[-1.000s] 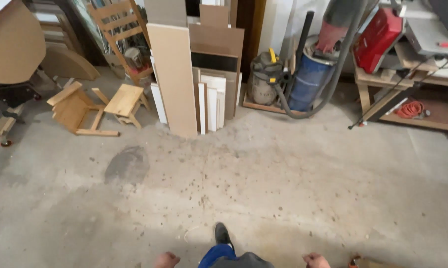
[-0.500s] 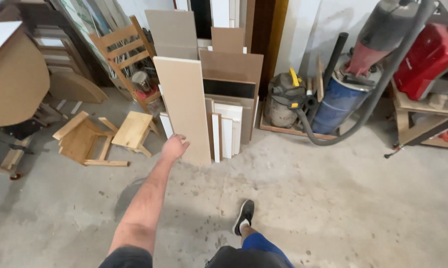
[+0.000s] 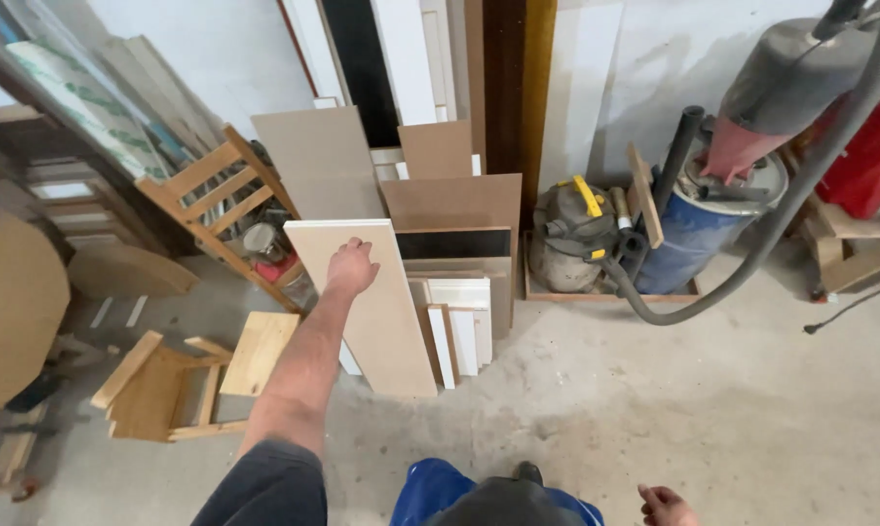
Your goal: Cleaning dust from a wooden board using a pneumatic air gun and then stacking the board with others.
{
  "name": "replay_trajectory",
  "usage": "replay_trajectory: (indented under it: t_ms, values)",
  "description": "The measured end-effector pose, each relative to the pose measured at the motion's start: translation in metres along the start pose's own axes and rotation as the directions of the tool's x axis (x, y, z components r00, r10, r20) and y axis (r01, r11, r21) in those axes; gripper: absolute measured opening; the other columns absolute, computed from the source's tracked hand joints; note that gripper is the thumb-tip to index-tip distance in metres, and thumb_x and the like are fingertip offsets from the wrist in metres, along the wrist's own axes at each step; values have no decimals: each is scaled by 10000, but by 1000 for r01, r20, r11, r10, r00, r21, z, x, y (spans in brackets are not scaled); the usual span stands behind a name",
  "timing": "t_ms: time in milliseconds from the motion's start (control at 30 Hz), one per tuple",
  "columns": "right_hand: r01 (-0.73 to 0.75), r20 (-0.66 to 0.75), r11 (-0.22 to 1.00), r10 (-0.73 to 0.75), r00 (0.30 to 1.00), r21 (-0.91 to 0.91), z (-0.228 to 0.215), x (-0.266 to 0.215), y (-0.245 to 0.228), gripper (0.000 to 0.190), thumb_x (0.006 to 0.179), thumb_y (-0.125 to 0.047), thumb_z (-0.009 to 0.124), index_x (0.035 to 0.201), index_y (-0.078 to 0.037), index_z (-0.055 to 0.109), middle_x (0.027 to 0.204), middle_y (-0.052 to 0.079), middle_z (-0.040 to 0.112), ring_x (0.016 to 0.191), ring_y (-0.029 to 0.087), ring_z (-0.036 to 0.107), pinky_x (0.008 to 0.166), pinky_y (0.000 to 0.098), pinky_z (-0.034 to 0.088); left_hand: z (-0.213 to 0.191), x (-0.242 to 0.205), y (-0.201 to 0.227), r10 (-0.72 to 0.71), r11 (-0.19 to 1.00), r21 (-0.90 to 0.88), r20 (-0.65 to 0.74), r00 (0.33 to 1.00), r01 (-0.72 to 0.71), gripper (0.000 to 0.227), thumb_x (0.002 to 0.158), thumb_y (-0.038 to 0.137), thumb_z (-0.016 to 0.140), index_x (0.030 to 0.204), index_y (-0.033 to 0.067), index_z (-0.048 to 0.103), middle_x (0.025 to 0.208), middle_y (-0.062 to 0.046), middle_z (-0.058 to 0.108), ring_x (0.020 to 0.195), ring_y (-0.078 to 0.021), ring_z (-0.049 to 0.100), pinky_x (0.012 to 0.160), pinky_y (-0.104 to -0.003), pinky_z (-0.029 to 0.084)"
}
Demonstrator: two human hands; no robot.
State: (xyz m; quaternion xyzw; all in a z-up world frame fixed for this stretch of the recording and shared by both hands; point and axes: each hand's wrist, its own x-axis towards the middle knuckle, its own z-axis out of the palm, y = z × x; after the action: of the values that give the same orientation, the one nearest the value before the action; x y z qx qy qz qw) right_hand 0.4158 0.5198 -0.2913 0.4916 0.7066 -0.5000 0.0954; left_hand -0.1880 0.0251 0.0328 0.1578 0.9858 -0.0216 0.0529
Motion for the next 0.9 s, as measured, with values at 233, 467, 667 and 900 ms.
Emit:
replay_trajectory:
  t_ms: [233,467,667,900]
  values:
    - [-158,-162,987,162,973,42,49,-125,-37,549,884,-443,771,1173,22,816,858,256,843,770,367,812,679,459,664,32,87,-26,100,994,25,80,992,-103,693,1007,403,590,1610,138,373,1617,-115,374,1535,-272,329,1250,-454,287]
    - [-471,-244,882,458,855,3,135,-231,10,478,880,-498,695,1003,-66,860,798,98,873,738,219,791,799,305,539,104,113,-50,298,952,60,-392,871,-299,709,844,291,698,1491,67,516,1364,-192,557,1293,-372,504,1203,-514,324]
    - [-539,-168,842,536,828,27,186,-282,12,501,886,-521,682,1021,-70,854,848,95,877,727,221,800,784,302,546,121,118,-57,334,942,121,-416,846,-312,731,885,356,669,1525,52,489,1484,-253,510,1387,-401,469,1235,-505,294]
    - [-516,-111,848,528,842,121,213,-303,-24,459,944,-452,667,1131,-58,808,893,133,839,702,239,771,696,325,582,113,113,-60,302,951,12,-257,918,-310,733,906,306,633,1576,120,402,1622,-245,359,1510,-401,306,1300,-492,78]
